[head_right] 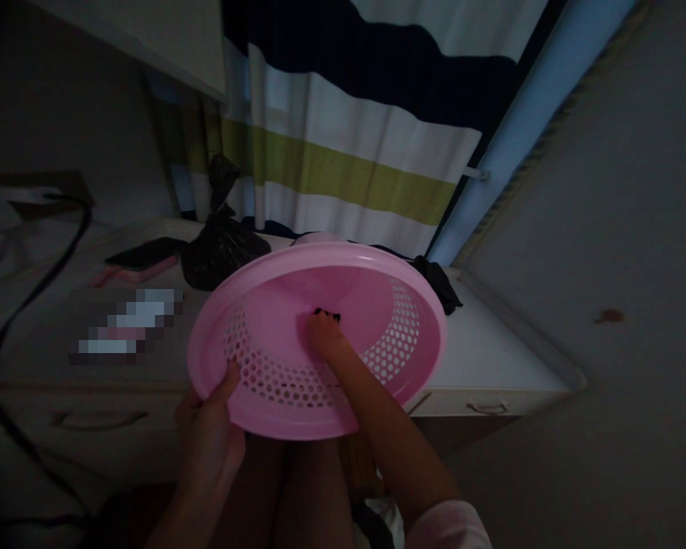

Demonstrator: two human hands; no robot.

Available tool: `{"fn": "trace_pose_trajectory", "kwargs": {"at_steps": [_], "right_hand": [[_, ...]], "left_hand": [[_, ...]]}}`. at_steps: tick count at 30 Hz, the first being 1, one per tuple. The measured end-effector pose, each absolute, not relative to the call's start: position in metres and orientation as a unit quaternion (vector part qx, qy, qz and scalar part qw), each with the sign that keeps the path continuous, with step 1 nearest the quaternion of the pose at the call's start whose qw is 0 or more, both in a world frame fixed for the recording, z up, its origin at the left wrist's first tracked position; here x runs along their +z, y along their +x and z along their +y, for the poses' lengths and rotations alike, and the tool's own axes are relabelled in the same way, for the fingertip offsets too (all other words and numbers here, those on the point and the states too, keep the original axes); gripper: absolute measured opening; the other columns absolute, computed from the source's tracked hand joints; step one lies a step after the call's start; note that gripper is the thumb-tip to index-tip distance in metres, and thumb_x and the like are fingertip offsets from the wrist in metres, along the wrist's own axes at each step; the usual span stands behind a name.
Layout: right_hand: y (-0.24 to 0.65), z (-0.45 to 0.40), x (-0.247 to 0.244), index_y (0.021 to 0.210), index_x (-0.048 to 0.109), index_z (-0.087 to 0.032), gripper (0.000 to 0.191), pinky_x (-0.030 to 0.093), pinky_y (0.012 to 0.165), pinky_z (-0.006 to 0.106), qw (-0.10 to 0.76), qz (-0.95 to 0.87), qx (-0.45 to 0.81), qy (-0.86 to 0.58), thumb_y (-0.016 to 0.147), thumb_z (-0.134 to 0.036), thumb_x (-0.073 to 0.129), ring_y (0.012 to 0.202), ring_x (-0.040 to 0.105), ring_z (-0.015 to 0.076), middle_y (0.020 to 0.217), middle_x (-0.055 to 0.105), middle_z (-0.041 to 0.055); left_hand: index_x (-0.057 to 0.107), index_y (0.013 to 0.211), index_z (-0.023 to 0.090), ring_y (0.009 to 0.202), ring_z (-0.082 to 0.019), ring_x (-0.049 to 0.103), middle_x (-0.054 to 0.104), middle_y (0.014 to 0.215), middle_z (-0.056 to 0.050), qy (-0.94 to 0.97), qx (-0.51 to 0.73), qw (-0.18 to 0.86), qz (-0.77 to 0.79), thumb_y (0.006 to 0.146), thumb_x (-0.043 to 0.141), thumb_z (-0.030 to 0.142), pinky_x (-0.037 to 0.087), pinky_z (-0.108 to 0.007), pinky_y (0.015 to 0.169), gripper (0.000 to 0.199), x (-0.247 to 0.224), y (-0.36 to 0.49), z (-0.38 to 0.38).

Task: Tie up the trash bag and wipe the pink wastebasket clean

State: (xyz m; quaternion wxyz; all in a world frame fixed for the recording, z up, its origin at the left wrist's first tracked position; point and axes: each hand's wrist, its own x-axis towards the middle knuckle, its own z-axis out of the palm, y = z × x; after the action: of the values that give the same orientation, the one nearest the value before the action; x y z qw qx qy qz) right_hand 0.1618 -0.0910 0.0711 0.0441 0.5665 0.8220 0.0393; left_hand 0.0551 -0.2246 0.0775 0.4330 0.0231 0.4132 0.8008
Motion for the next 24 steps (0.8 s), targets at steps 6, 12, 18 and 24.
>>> {"fn": "trace_pose_trajectory", "kwargs": {"at_steps": [6,12,18,24], "right_hand": [[0.191,-0.102,0.077,0.114,0.056,-0.016,0.038,0.044,0.084,0.025,0.059,0.87,-0.023,0.489,0.078,-0.006,0.049,0.098,0.06,0.0174,0.113,0.061,0.0111],[0.212,-0.106,0.071,0.125,0.048,-0.022,0.06,0.039,0.096,0.027,-0.032,0.897,-0.154,0.413,0.069,0.001,0.053,0.113,0.052,0.0167,0.13,0.049,0.0055],[0.221,-0.114,0.072,0.124,0.049,-0.024,0.061,0.035,0.1,0.03,-0.049,0.902,-0.174,0.393,0.069,0.003,0.05,0.116,0.049,0.0166,0.132,0.046,0.0039],[0.223,-0.104,0.068,0.122,0.052,-0.019,0.05,0.04,0.095,0.032,-0.005,0.87,-0.077,0.488,0.075,-0.003,0.049,0.109,0.054,0.0204,0.125,0.053,0.0104]], "left_hand": [[0.068,0.075,0.015,0.067,-0.011,0.061,0.067,0.07,-0.001,0.049,0.796,0.427,0.425,0.056,0.072,0.014,0.052,-0.026,0.067,0.019,0.076,0.056,-0.224],[0.068,0.076,0.016,0.065,-0.01,0.061,0.067,0.071,0.0,0.063,0.796,0.426,0.425,0.056,0.072,0.015,0.052,-0.026,0.068,0.021,0.075,0.06,-0.226],[0.068,0.074,0.016,0.064,-0.01,0.061,0.066,0.068,0.001,0.057,0.798,0.418,0.43,0.056,0.072,0.013,0.052,-0.029,0.075,0.019,0.078,0.06,-0.227],[0.068,0.077,0.016,0.071,-0.013,0.062,0.068,0.075,-0.001,0.042,0.789,0.431,0.436,0.056,0.071,0.011,0.05,-0.035,0.081,0.022,0.081,0.062,-0.227]]}}
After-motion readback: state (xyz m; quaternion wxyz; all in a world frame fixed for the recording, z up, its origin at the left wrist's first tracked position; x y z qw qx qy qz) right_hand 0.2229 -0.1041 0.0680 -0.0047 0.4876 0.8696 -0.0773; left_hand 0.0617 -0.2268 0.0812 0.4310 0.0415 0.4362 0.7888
